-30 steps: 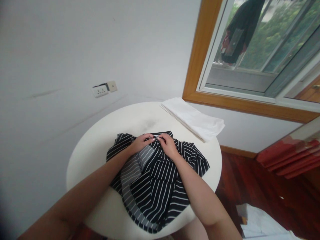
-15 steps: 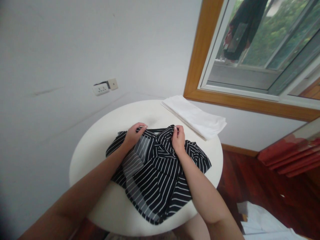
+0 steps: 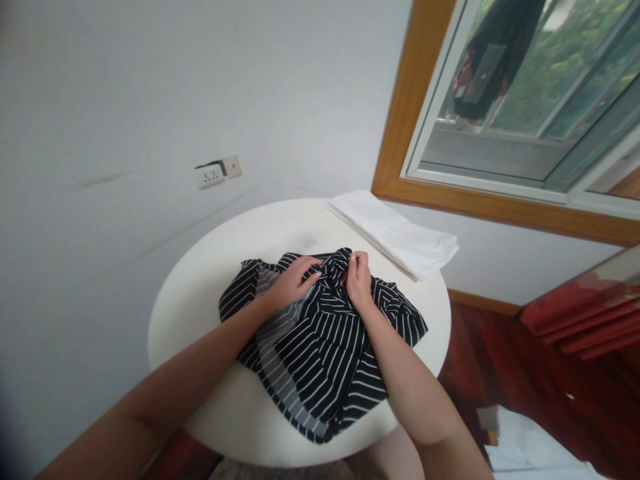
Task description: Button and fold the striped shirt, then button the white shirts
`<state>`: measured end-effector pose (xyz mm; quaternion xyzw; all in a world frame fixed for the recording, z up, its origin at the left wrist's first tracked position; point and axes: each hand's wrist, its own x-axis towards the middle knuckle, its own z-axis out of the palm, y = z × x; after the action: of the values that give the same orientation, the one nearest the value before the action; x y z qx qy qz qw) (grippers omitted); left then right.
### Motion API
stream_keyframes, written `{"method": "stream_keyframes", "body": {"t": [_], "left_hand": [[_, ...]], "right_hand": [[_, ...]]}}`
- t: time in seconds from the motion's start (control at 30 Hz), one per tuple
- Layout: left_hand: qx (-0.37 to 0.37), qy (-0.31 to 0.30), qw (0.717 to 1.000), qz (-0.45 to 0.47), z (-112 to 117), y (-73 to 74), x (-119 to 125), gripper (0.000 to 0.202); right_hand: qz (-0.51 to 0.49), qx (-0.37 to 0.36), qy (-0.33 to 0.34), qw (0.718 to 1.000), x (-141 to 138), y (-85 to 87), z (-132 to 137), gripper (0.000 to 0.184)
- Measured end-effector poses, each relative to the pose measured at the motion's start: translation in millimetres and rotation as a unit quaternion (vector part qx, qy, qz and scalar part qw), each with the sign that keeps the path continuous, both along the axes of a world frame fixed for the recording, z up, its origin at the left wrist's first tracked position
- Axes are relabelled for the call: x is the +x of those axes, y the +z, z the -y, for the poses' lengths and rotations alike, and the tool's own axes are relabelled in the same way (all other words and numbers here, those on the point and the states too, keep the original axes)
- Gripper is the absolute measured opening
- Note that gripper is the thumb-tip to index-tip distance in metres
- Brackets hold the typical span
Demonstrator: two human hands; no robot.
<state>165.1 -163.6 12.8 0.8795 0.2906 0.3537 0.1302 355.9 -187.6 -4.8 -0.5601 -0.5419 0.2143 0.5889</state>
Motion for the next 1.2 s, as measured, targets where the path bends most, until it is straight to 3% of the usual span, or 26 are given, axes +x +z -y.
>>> {"method": "stream_keyframes", "body": {"t": [0.23, 0.4, 0.6, 0.87, 1.2], "left_hand": [[-0.038, -0.034, 0.998, -0.031, -6, -12.6, -1, 0.036], [-0.092, -0.081, 0.992, 0.014, -11, -12.5, 0, 0.036], [-0.195, -0.089, 0.976, 0.025, -27, -24.6, -1, 0.035], [-0.183, -0.094, 0.978, 0.021, -29, -23.9, -2, 0.034], [-0.144, -0.045, 0.987, 0.055, -23, -21.4, 5, 0.024]], "right_hand": [[-0.093, -0.015, 0.028, 0.995, 2, -4.5, -6, 0.032], [-0.266, -0.042, 0.028, 0.963, 3, -13.1, -18, 0.031], [-0.369, -0.031, 0.023, 0.929, 7, -12.6, -21, 0.025], [-0.397, -0.025, 0.066, 0.915, 9, -13.9, -23, 0.025], [-0.418, -0.043, 0.088, 0.903, 10, -9.7, -20, 0.029]]}}
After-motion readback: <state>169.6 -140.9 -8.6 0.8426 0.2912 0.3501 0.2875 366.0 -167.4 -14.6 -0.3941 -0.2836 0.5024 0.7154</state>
